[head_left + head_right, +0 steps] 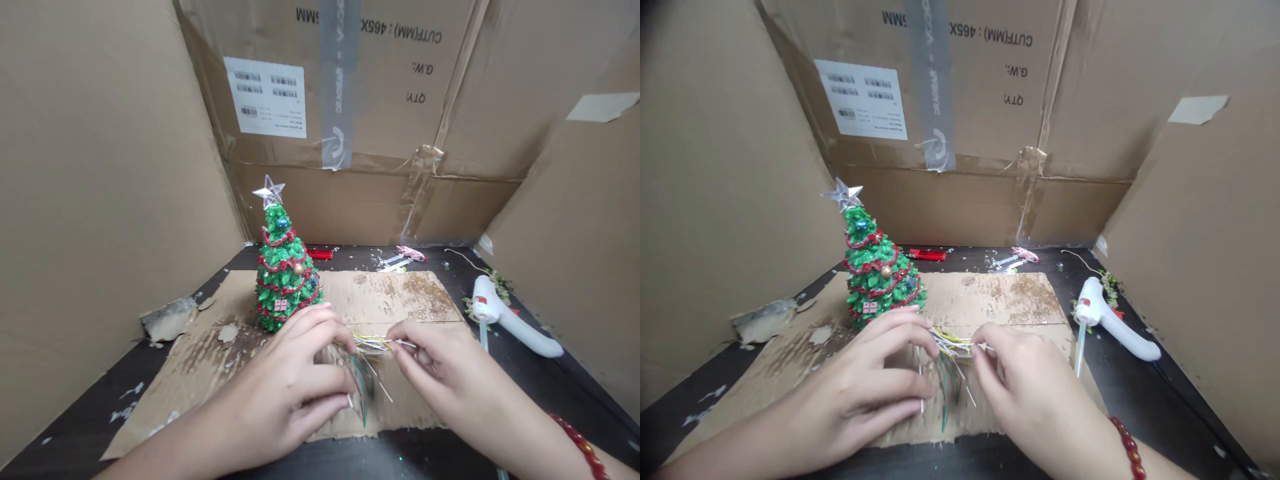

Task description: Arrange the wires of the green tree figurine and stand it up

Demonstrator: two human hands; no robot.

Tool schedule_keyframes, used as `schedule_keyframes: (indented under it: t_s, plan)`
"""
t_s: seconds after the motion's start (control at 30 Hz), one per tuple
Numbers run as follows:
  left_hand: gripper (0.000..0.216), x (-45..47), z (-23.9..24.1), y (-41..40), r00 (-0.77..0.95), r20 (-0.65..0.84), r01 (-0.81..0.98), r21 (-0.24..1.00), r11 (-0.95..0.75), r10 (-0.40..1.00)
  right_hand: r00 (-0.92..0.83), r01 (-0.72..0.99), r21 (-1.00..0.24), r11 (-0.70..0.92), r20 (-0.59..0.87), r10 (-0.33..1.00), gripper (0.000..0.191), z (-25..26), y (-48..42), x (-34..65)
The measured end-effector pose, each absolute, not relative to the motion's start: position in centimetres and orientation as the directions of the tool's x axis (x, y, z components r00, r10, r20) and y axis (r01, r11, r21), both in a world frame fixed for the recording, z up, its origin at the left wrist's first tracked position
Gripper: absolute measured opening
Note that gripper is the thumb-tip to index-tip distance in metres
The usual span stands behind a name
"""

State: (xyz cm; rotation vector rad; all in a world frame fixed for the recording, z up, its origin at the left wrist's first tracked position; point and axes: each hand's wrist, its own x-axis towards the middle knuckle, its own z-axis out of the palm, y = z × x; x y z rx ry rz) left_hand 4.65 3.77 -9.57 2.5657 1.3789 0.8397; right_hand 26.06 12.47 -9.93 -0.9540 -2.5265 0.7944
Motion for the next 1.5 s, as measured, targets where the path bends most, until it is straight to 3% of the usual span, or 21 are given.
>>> schedule_keyframes:
  t_s: [0.17, 0.27, 0.43, 0.67, 0.83, 1.03, 1.37, 1.5]
  plan:
    - [0.013, 4.8, -9.3, 3.6, 0.385, 0.434, 0.717, 0.416, -0.56, 0.815, -0.681, 0.356, -0.585, 0.729, 0.373, 0.631, 0.015, -10.1, 12.2, 26.2]
    - [0.012, 4.9, -9.0, 3.6, 0.373, 0.442, 0.7, 0.444, -0.56, 0.816, -0.657, 0.312, -0.561, 0.767, 0.456, 0.6, 0.013, -9.9, 12.1, 26.2]
    - [0.009, 5.2, -7.9, 3.4, 0.379, 0.463, 0.695, 0.429, -0.577, 0.801, -0.713, 0.256, -0.673, 0.694, 0.353, 0.605, 0.013, -9.5, 12.0, 25.9]
    - [0.013, 4.9, -7.4, 3.4, 0.37, 0.521, 0.694, 0.395, -0.602, 0.769, -0.694, 0.098, -0.841, 0.533, 0.326, 0.642, 0.014, -9.5, 11.8, 25.4]
    - [0.021, 4.3, -8.0, 3.5, 0.339, 0.557, 0.728, 0.355, -0.586, 0.759, -0.669, 0.013, -0.807, 0.59, 0.431, 0.605, 0.02, -9.7, 11.9, 25.2]
    - [0.034, 4.4, -7.7, 3.6, 0.37, 0.565, 0.724, 0.322, -0.61, 0.738, -0.69, 0.034, -0.725, 0.688, 0.481, 0.541, 0.017, -9.8, 11.9, 25.3]
    - [0.032, 4.5, -7.3, 3.4, 0.345, 0.584, 0.726, 0.33, -0.603, 0.735, -0.803, 0.175, -0.752, 0.636, 0.264, 0.534, 0.028, -10.2, 11.6, 25.6]
    - [0.027, 4.2, -7.7, 3.3, 0.316, 0.617, 0.725, 0.332, -0.603, 0.72, -0.801, 0.194, -0.749, 0.634, 0.252, 0.543, 0.037, -10.3, 11.5, 25.5]
